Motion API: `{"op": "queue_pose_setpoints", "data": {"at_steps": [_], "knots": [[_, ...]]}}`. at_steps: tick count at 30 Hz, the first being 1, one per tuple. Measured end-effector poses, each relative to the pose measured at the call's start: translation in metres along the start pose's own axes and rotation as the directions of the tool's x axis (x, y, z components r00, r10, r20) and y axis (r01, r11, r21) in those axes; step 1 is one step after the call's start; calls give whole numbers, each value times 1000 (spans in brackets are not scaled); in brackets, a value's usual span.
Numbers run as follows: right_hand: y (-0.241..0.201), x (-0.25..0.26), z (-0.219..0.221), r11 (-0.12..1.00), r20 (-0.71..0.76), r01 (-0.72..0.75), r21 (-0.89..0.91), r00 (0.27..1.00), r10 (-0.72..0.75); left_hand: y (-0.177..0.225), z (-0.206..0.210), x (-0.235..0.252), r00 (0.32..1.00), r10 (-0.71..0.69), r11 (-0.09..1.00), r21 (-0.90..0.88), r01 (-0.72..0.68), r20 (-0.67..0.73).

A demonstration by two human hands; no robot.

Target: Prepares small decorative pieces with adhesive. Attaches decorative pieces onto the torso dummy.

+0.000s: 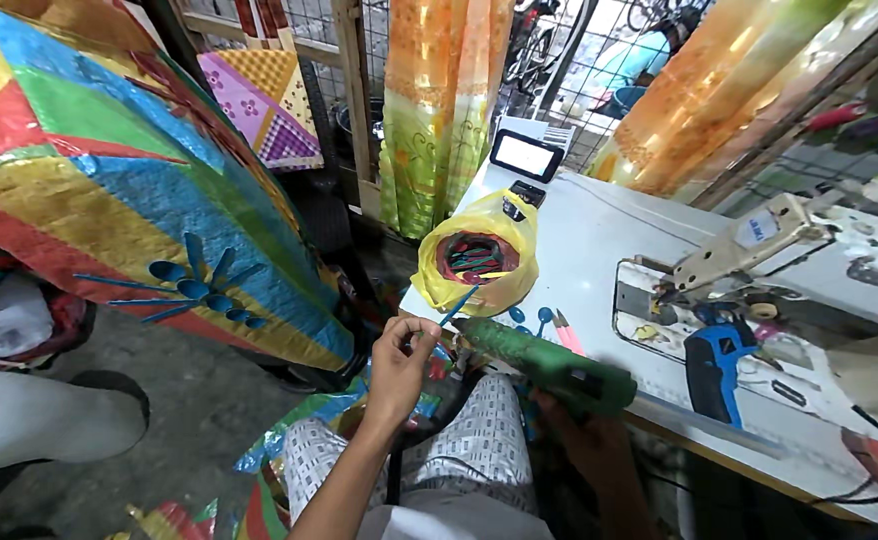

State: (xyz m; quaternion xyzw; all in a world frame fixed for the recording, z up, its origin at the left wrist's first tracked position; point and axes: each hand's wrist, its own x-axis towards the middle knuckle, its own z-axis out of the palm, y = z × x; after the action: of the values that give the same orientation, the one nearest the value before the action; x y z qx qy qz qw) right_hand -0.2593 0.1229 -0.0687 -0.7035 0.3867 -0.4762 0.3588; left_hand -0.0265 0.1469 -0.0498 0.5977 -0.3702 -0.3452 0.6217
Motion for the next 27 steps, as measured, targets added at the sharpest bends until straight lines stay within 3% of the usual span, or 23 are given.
{"op": "queue_pose_setpoints", "data": {"at_steps": [27], "knots": [[2, 7, -9, 998, -89, 19, -52, 996, -23, 0, 0, 0, 999, -27, 999, -41, 29, 46]]}}
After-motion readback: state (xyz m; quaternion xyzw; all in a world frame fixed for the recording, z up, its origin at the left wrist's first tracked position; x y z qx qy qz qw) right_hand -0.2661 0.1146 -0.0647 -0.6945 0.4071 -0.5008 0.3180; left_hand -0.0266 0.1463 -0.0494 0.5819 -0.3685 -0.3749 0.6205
